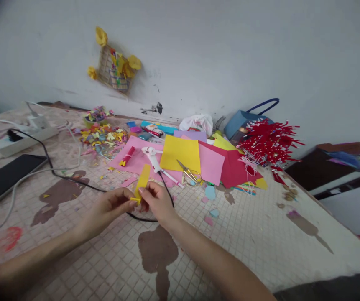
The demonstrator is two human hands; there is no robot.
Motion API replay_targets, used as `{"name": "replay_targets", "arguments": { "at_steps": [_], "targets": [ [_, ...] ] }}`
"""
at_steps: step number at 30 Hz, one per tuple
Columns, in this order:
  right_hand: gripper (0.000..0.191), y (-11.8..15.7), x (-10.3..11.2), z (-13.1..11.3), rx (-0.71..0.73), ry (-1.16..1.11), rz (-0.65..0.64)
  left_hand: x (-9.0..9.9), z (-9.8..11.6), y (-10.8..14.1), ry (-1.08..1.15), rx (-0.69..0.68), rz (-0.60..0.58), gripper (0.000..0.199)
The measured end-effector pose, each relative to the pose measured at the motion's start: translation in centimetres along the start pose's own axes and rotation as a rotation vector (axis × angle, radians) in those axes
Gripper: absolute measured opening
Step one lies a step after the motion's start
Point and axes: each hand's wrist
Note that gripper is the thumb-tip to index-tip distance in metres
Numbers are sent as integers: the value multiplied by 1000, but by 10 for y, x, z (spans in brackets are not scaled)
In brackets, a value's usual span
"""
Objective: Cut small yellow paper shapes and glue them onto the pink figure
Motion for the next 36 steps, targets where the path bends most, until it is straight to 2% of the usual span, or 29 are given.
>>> {"name": "replay_targets", "arguments": {
  "at_steps": [5,8,10,16,22,27,31,36],
  "targets": [
    [25,1,-11,3,6,13,12,3,2,-3,139,74,25,20],
    [23,4,-8,7,6,-4,17,4,-1,-5,126,148,76,22],
    [21,5,-6,8,-2,-39,40,4,-3,-5,101,164,68,24],
    [18,6,-3,8,-5,-62,88,2,-4,-3,80,72,43,20],
    [22,9,-4,11,-8,-70,67,3,-3,-4,63,143,94,22],
    [22,8,-3,13,-23,-73,69,2,-2,-4,62,138,117,21],
    [26,10,-3,8,-24,-72,22,2,-4,-5,108,122,120,21],
    [26,12,-2,6,-66,16,-12,4,-5,-6,148,122,127,24]
  ]
}}
Point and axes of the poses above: each hand's wrist, its own y-axis away from the middle knuckle, its own x-axis out of the back of the hand, z = x × y, and after that the axes turned 3 degrees about x, right-handed
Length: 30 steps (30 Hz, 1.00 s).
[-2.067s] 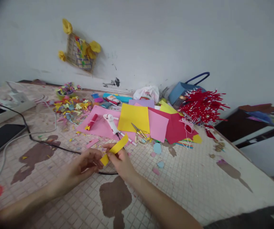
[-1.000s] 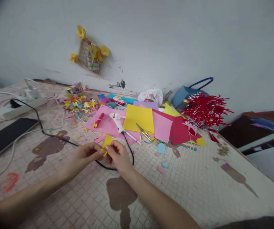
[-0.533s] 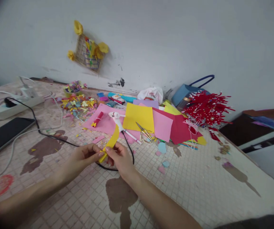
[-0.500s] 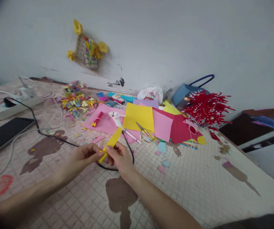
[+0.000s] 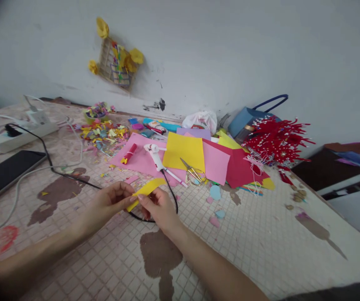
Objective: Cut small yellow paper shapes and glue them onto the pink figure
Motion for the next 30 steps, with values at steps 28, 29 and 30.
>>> {"name": "replay_targets", "arguments": {
  "at_steps": [28,29,30],
  "targets": [
    [21,1,0,5,-25,19,50,2,2,2,44,206,-105,26],
    [21,1,0,4,-24,20,69,2,2,2,48,192,-111,25],
    [20,1,-1,4,-21,16,83,2,2,2,51,183,-116,25]
  ]
}}
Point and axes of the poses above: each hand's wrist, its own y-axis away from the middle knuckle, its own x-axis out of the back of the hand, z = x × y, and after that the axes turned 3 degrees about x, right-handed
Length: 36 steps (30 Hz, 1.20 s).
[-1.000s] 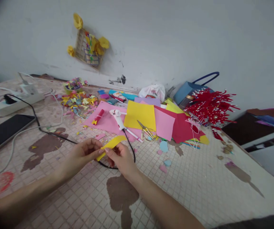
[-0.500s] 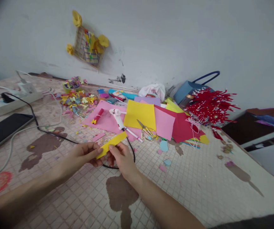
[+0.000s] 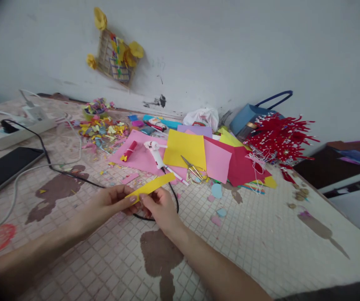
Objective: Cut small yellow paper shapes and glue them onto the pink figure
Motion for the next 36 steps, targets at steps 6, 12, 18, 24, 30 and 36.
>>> {"name": "replay_targets", "arguments": {
  "at_steps": [6,12,18,24,30,36],
  "targets": [
    [28,0,-1,0,-6,-96,36,1,3,1,12,41,1,23],
    [58,-8,33,-23,-95,672,-256,2,6,-1,5,44,57,22],
    [20,-40,115,-40,122,1079,300,2,5,-1,9,62,64,22],
    [16,-56,157,-19,127,1336,435,1,3,-2,71,7,15,37],
    [11,-59,161,-16,95,1430,411,2,3,-2,66,-57,-23,34],
    [12,-39,166,-44,74,1351,256,1,8,2,104,-56,-11,36]
  ]
}}
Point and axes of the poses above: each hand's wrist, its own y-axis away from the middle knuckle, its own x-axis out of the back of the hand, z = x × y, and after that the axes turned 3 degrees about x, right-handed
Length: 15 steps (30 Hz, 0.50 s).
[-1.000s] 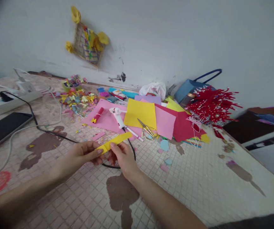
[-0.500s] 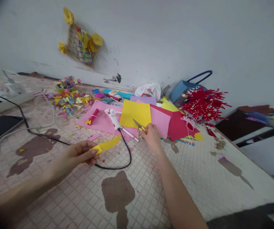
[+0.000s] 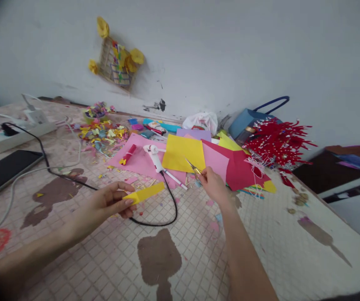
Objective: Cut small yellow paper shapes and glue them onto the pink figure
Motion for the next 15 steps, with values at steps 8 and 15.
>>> {"name": "replay_targets", "arguments": {
  "at_steps": [8,15],
  "targets": [
    [29,38,6,-78,392,-582,-427,4,-3,-2,108,84,41,30],
    [20,71,-16,-129,411,-773,-496,10,-2,-5,228,118,71,20]
  ]
}}
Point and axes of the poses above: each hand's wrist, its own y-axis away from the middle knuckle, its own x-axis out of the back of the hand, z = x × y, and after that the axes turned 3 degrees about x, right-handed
